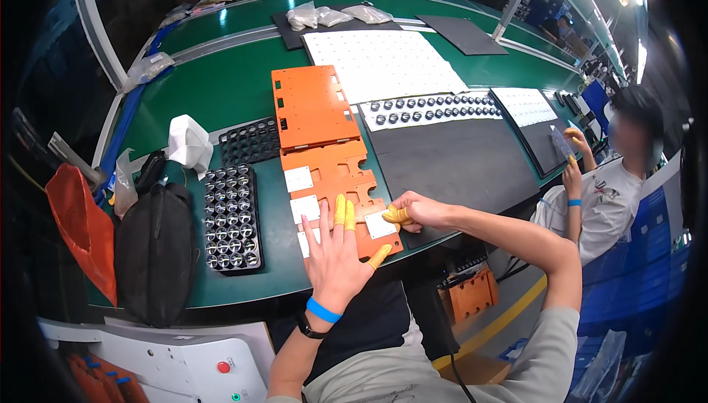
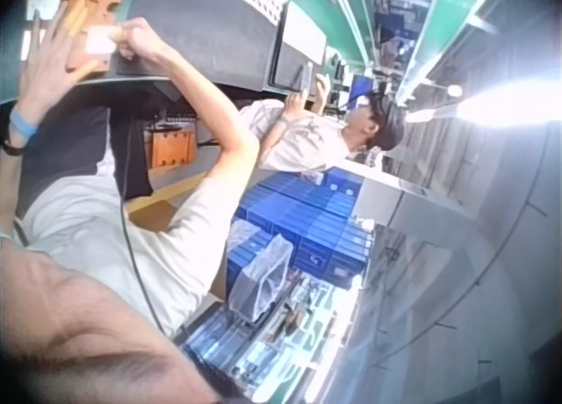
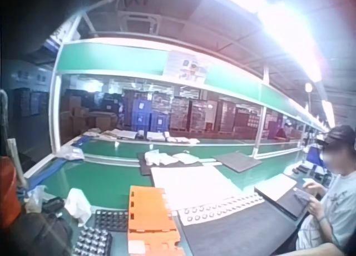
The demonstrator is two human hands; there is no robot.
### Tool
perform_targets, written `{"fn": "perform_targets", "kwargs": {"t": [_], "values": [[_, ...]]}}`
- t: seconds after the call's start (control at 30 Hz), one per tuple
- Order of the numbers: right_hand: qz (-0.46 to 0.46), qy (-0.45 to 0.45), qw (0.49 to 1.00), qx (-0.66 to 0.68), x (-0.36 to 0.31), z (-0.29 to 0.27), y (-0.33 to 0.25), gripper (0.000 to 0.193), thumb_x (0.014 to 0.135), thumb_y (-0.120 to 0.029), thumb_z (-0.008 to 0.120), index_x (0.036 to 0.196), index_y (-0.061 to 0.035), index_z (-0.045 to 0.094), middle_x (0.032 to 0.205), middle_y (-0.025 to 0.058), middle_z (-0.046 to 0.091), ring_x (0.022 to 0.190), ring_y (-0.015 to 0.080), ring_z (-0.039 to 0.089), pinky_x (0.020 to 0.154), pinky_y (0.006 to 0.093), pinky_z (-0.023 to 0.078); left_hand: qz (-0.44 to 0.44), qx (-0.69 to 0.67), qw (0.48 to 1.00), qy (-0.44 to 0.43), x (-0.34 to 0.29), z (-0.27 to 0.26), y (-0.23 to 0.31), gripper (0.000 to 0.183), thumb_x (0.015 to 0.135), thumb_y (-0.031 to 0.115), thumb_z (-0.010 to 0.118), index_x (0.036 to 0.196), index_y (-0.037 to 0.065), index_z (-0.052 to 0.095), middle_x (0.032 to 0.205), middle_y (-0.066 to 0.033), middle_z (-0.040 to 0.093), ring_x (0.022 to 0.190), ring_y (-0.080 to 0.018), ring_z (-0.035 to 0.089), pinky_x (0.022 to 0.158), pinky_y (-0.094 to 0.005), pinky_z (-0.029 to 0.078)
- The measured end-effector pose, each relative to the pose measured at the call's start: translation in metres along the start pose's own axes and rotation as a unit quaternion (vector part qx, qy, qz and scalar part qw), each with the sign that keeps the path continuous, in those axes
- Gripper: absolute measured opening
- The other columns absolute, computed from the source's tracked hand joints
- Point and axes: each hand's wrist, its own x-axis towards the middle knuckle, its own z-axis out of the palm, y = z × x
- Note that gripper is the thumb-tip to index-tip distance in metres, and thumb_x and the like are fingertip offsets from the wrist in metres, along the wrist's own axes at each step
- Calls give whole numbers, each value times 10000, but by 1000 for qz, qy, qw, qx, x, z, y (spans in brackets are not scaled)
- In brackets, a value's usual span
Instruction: The person places small white rectangular components onto an orange fixture, peels off backing films, and presses them into place. They handle multiple components one at a time, aligning and securing them on the fixture while a coworker works nearby.
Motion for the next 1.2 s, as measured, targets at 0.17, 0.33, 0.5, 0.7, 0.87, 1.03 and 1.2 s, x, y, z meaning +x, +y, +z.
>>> {"fn": "perform_targets", "kwargs": {"t": [0.17, 0.33, 0.5, 0.7, 0.87, 1.03, 1.2], "values": [[-56, 5, 998, 24, -2, 4, 9, 192, 956, -46, 456, 906, -12, 638, 658, -29, 483, 509, 56, 345, 489, 246, 264, -3, 1, 1000, 1, 0, 1, -1, 937, 842, 607, 663, 1460, -56, 425, 1548, -185, 392, 1514, -373, 177, 1209, -616, 42], [-54, 29, 991, 116, -3, -1, 6, 242, 1030, -233, 559, 886, -48, 620, 672, -35, 457, 519, 62, 328, 505, 259, 297, -22, -72, 997, 26, -2, -10, 1, 851, 836, 431, 751, 1463, -44, 425, 1530, -207, 409, 1489, -381, 243, 1214, -553, 148], [-95, 40, 981, 162, -7, -7, 17, 221, 1019, -227, 565, 890, -54, 610, 684, -18, 486, 502, 80, 368, 535, 285, 374, -80, -703, 706, -37, -40, -57, 13, 714, 859, 235, 768, 1434, -36, 442, 1392, -216, 538, 1264, -347, 564, 1064, -451, 442], [-114, 50, 978, 167, -3, -5, 19, 226, 1020, -240, 568, 901, -54, 613, 695, -18, 497, 496, 74, 372, 547, 286, 415, -39, -972, 161, -165, -130, -111, 49, 839, 871, 299, 743, 1493, -48, 301, 1208, -293, 611, 1144, -425, 622, 919, -486, 507], [-120, 61, 976, 169, -3, -4, 19, 222, 1024, -234, 556, 909, -53, 612, 712, -14, 512, 498, 72, 385, 551, 289, 441, -98, -973, 143, -155, -145, -104, 48, 856, 863, 309, 749, 1497, -43, 295, 1211, -292, 606, 1144, -422, 620, 920, -487, 505], [-129, 68, 976, 164, -3, -3, 19, 207, 1022, -216, 555, 905, -54, 611, 724, -16, 517, 507, 68, 388, 561, 285, 440, -112, -972, 151, -143, -151, -102, 43, 873, 855, 319, 756, 1501, -38, 290, 1215, -292, 602, 1143, -419, 618, 921, -488, 503], [-124, 66, 978, 152, -2, -4, 21, 204, 1017, -215, 570, 908, -48, 614, 728, -17, 512, 526, 68, 389, 567, 275, 442, -125, -968, 164, -141, -149, -102, 38, 890, 847, 330, 763, 1505, -33, 284, 1218, -292, 597, 1143, -417, 615, 921, -489, 501]]}}
